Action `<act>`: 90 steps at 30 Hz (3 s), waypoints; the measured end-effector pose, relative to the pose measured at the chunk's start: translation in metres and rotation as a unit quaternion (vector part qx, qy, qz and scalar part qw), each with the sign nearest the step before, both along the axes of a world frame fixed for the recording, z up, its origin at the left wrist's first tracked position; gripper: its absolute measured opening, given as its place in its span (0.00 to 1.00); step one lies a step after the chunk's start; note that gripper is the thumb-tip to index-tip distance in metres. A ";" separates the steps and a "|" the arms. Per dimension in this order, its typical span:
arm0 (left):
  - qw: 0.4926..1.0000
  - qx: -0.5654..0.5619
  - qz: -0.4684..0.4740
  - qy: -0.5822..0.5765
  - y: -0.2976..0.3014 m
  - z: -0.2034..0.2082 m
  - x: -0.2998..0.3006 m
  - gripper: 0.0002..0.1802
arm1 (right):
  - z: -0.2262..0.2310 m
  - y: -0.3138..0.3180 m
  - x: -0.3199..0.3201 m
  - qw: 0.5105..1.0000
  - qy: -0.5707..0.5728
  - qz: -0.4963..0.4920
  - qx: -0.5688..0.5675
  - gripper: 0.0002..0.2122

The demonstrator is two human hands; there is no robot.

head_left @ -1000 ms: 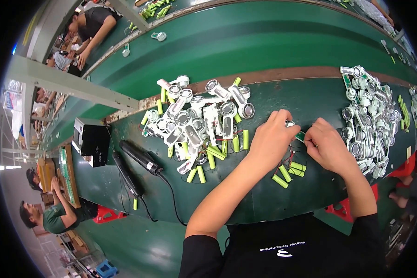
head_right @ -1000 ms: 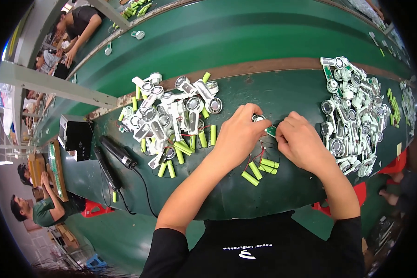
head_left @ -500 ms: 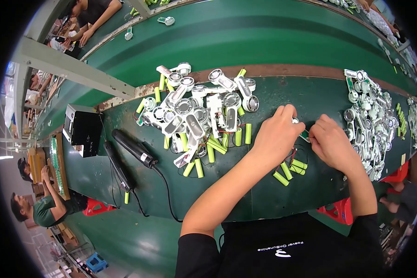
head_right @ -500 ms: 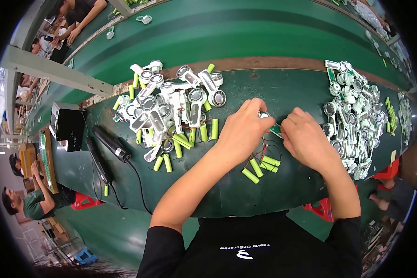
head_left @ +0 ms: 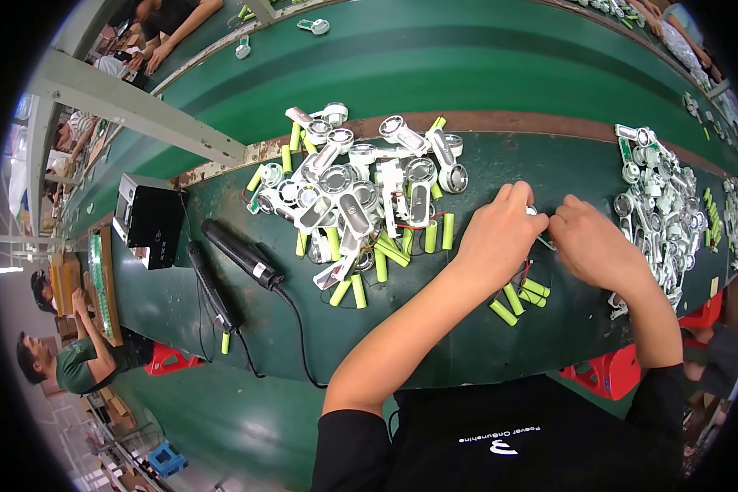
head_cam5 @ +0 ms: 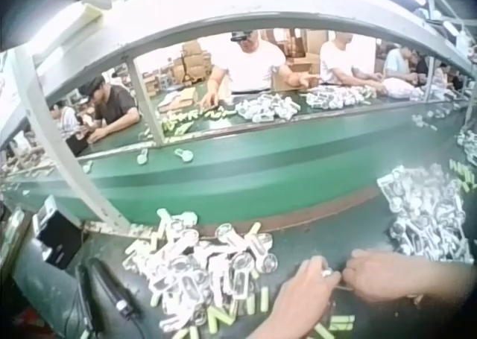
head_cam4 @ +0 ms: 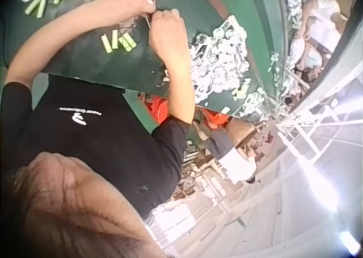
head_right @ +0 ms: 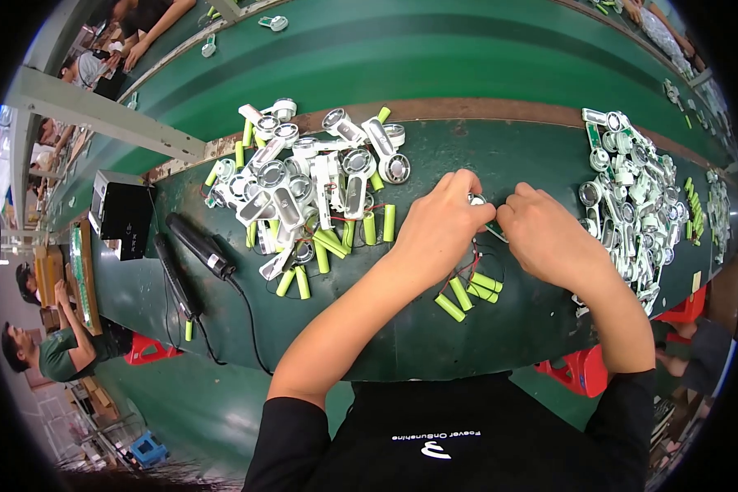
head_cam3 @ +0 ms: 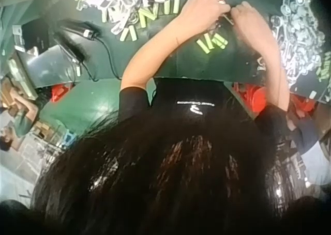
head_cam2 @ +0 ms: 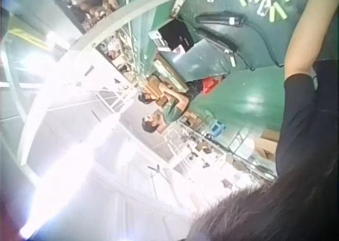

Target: The person assembles small electronic components by hand, inserting circuit boards and batteries into plastic housings.

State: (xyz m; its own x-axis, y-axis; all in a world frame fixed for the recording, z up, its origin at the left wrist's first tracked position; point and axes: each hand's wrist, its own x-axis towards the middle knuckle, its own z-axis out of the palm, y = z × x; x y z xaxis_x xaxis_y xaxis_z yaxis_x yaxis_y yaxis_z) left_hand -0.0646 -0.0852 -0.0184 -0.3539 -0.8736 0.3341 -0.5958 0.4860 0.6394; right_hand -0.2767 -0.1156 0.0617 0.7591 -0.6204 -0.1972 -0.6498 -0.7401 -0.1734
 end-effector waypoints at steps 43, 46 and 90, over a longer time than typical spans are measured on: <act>0.999 0.024 0.010 0.045 -0.008 -0.008 0.002 0.17 | 0.003 0.003 0.014 0.991 0.101 0.061 -0.057 0.07; 0.999 0.033 0.015 0.039 -0.007 -0.007 0.003 0.17 | 0.001 0.011 0.016 0.989 0.109 0.053 -0.082 0.07; 0.954 0.210 -0.026 0.213 0.002 0.067 -0.040 0.34 | -0.070 0.025 0.019 0.571 -0.632 -0.275 0.446 0.15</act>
